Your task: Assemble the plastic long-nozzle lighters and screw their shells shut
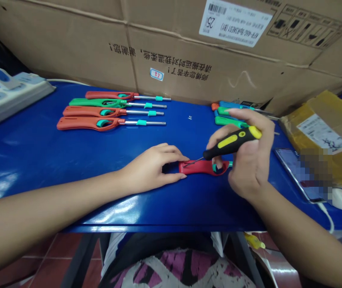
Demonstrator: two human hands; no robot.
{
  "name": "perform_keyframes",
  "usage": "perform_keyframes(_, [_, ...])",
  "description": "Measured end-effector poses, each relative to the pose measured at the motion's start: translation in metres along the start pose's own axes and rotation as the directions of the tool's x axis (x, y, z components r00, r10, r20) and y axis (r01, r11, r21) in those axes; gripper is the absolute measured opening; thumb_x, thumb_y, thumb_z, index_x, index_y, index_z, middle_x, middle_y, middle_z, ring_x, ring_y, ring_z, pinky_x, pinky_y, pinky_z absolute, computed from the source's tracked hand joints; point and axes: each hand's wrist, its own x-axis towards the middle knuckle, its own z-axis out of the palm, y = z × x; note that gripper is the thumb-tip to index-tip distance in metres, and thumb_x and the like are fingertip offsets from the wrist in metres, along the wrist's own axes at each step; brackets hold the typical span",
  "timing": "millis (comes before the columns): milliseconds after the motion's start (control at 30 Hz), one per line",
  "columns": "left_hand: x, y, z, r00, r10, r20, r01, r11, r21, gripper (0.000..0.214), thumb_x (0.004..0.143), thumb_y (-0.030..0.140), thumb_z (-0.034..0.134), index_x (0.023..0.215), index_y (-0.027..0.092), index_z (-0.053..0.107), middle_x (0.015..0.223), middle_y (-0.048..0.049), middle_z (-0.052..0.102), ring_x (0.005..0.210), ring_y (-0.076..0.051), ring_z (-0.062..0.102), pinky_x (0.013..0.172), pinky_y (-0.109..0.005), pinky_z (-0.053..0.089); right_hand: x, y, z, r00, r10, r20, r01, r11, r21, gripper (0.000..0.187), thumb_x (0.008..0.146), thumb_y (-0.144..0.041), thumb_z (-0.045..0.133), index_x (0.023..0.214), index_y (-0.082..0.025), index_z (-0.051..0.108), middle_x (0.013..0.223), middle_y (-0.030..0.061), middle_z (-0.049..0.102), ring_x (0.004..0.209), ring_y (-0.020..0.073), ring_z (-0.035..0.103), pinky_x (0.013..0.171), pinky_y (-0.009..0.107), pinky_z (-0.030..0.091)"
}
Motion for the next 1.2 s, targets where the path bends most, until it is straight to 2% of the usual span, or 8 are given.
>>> perform_keyframes(133, [0.000,0.001,0.000,1.000,-0.013,0.001,0.013,1.000,-0.003,0.032,0.090,0.029,0.073,0.120,0.019,0.070,0.112,-0.0064,0.071,0.105,-0.021,0.064,0.095,-0.037,0.050,0.005,-0.004,-0.002,0.996,0.043,0.074,-0.054,0.986,0.155,0.036,0.104,-0.033,0.044,0.140,-0.033,0.048,0.100,0.0025,0.069,0.057,0.0128,0.061,0.039,0.025,0.051])
perform_keyframes(333, [0.000,0.001,0.000,1.000,-0.004,-0.007,0.004,1.000,-0.003,0.032,0.090,0.029,0.073,0.120,0.020,0.069,0.113,-0.0061,0.071,0.106,-0.021,0.064,0.096,-0.037,0.050,0.004,-0.003,-0.005,0.962,-0.260,-0.084,0.223,0.924,-0.312,0.029,0.093,-0.029,0.065,0.123,-0.031,0.067,0.095,0.0028,0.071,0.070,0.0178,0.068,0.065,0.034,0.059])
perform_keyframes(533, [0.000,0.000,0.001,1.000,-0.005,-0.017,0.005,1.000,-0.008,0.031,0.089,0.027,0.073,0.119,0.020,0.070,0.112,-0.0059,0.071,0.105,-0.021,0.064,0.096,-0.036,0.050,0.001,-0.003,-0.001,0.998,-0.020,-0.053,0.013,0.990,-0.140,0.041,0.102,-0.038,0.046,0.143,-0.035,0.050,0.116,0.0047,0.069,0.068,0.0164,0.065,0.048,0.030,0.054])
perform_keyframes(700, [0.000,0.001,0.000,1.000,0.000,-0.012,0.000,1.000,-0.009,0.031,0.090,0.028,0.072,0.120,0.019,0.069,0.112,-0.0060,0.071,0.106,-0.021,0.064,0.096,-0.036,0.050,0.003,0.001,0.002,0.952,-0.253,-0.173,0.187,0.926,-0.329,0.039,0.087,-0.029,0.072,0.124,-0.033,0.063,0.108,0.0022,0.067,0.069,0.0163,0.063,0.059,0.034,0.056])
perform_keyframes(867, [0.001,0.002,0.000,1.000,-0.016,-0.009,0.016,1.000,-0.010,0.032,0.090,0.027,0.072,0.121,0.020,0.069,0.112,-0.0064,0.071,0.106,-0.021,0.064,0.096,-0.038,0.050,0.000,-0.003,0.001,0.989,-0.127,-0.069,0.111,0.974,-0.197,0.038,0.102,-0.034,0.041,0.137,-0.030,0.053,0.104,0.0048,0.069,0.068,0.0175,0.065,0.062,0.037,0.059])
perform_keyframes(933, [0.001,0.002,0.000,1.000,-0.017,-0.007,0.017,1.000,-0.010,0.031,0.090,0.026,0.071,0.120,0.020,0.069,0.112,-0.0063,0.070,0.105,-0.022,0.064,0.096,-0.038,0.050,0.001,-0.004,0.001,0.993,-0.122,0.004,0.121,0.981,-0.154,0.043,0.101,-0.033,0.044,0.143,-0.030,0.048,0.113,0.0063,0.071,0.065,0.0167,0.066,0.059,0.036,0.061])
perform_keyframes(1100, [0.001,0.001,0.001,1.000,-0.008,-0.024,0.008,1.000,-0.008,0.027,0.088,0.025,0.073,0.115,0.020,0.071,0.109,-0.0052,0.070,0.103,-0.021,0.063,0.094,-0.036,0.049,0.005,-0.007,-0.001,0.916,-0.397,0.062,0.397,0.869,-0.296,0.056,0.087,-0.024,0.071,0.141,-0.033,0.054,0.119,0.0054,0.072,0.073,0.0188,0.071,0.060,0.033,0.062])
perform_keyframes(1200, [0.000,0.000,0.002,1.000,-0.005,-0.023,0.005,1.000,-0.013,0.027,0.088,0.026,0.073,0.114,0.019,0.070,0.108,-0.0053,0.069,0.102,-0.021,0.063,0.093,-0.036,0.049,0.003,-0.014,0.001,0.948,-0.299,0.110,0.317,0.912,-0.260,0.055,0.097,-0.029,0.057,0.149,-0.036,0.043,0.128,0.0042,0.069,0.078,0.0180,0.073,0.064,0.033,0.063])
